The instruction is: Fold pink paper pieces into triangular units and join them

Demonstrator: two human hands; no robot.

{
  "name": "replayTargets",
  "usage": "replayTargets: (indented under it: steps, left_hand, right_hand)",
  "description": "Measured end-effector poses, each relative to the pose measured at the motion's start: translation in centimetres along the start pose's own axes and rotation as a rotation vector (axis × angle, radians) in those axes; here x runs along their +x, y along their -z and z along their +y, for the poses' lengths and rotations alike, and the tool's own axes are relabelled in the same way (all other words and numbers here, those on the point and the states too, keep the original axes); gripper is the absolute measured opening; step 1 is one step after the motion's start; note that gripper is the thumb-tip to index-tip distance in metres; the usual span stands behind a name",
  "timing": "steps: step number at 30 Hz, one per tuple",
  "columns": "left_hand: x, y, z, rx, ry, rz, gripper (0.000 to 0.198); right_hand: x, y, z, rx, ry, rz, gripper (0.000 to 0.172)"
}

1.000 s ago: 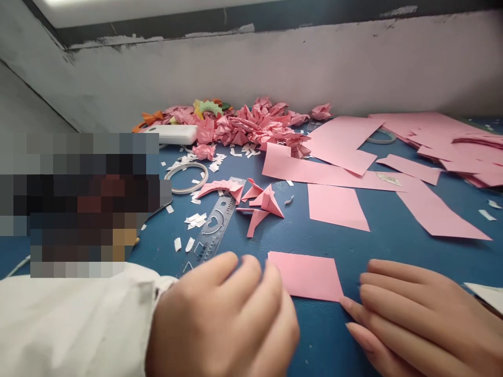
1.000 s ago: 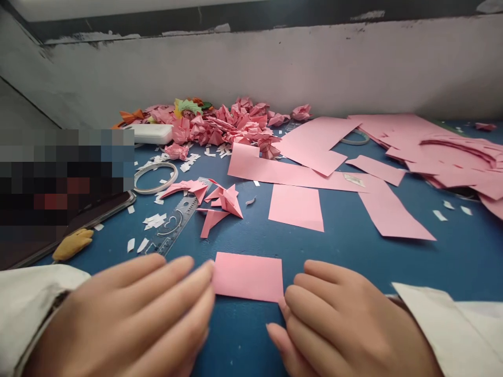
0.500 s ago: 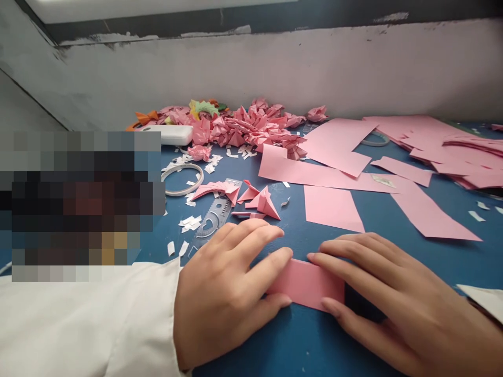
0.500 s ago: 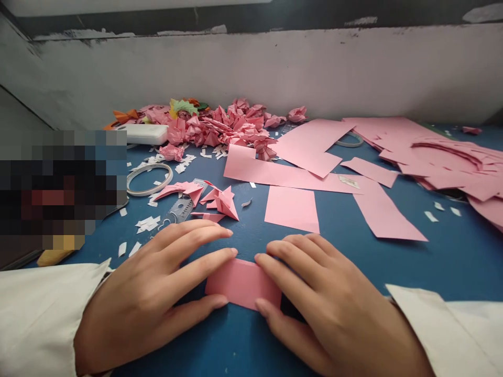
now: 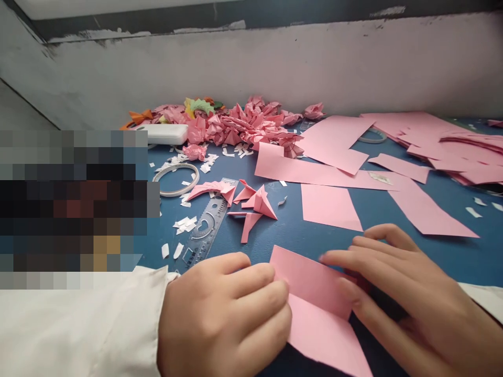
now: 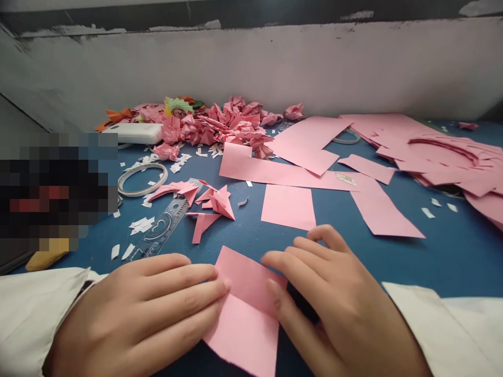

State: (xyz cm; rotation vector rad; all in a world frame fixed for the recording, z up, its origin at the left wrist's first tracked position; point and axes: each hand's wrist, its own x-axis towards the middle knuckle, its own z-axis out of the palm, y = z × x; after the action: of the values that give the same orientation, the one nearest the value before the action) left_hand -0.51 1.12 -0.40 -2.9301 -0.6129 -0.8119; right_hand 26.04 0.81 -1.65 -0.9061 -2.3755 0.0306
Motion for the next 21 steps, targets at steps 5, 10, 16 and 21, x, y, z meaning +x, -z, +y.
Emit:
replayTargets:
  steps: [5,10,16,21]
  left_hand:
    - [0.0,-1.5,1.0,0.033,0.115,0.128,0.044]
    - [0.1,-0.7,0.6,0.001,0.012,0.037,0.057]
    - [0.4,0.8,0.0,0.015,-0.020,-0.133,0.045]
    - [0.3,0.8,-0.1,0.002,-0.056,-0.151,0.047]
  right_hand:
    - [0.6,-0.3,-0.3,0.006,-0.025,-0.043,0.024]
    - [0.3,-0.8,0.2,-0.024,0.011,0.002,0.018]
    - [-1.0,-0.3,0.4,-0.057,0.182,-0.058,0.030]
    - [-1.4,-0.4,0.5,-0.060,0.294,-0.051,0.037]
